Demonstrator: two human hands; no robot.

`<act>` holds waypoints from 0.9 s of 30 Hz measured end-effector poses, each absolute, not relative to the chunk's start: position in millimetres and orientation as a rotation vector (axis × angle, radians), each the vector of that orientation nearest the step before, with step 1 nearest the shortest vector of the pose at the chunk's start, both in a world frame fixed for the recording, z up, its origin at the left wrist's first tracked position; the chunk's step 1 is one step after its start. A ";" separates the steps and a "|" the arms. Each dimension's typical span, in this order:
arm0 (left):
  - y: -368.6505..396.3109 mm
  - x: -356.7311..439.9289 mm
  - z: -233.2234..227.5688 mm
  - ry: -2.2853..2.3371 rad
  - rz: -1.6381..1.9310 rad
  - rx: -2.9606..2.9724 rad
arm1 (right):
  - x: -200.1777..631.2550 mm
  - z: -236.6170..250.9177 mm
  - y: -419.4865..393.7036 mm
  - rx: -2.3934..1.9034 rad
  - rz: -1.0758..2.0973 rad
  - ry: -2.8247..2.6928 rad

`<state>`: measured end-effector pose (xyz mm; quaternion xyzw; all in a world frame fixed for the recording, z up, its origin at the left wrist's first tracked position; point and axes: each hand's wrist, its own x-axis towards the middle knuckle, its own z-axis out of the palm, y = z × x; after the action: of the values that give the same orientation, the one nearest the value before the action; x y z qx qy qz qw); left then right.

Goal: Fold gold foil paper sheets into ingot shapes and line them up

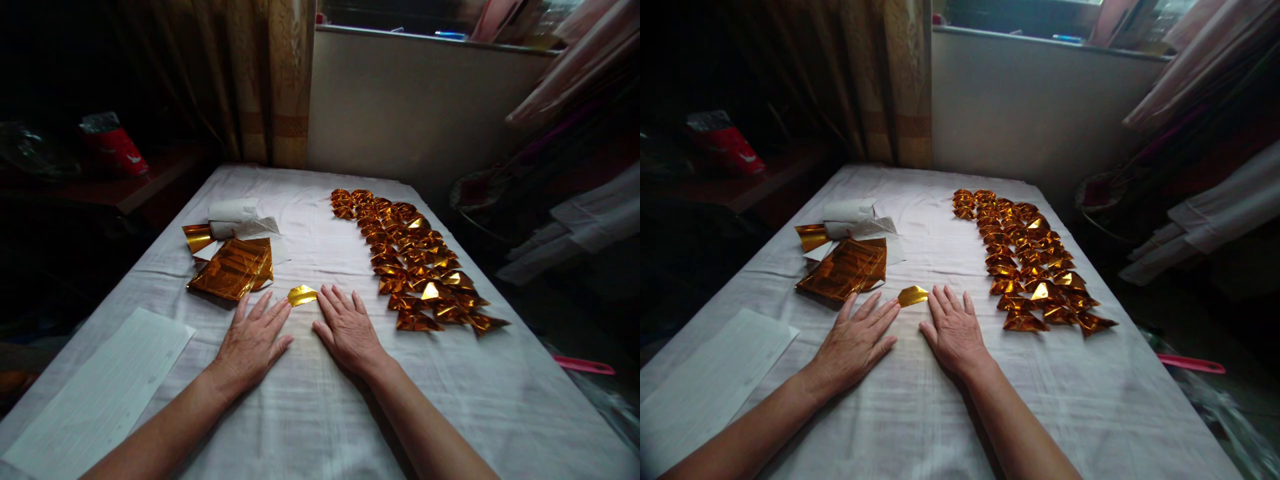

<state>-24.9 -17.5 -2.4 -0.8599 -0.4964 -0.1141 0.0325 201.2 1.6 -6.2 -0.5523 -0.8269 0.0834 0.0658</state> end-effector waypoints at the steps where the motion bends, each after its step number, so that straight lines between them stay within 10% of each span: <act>1: -18.0 -26.2 -1.7 -1.527 -0.351 -2.647 | 200.8 -6.1 1.3 -1.665 0.245 -2.490; 27: -28.5 -27.7 -0.5 -1.563 -0.489 -2.568 | 194.1 -9.4 -15.6 -1.782 0.122 -2.338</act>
<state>-27.7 -28.5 -0.5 -0.8421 -0.5127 -0.1605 0.0480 194.1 -15.6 -9.4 -0.6025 -0.7908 0.0413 0.0995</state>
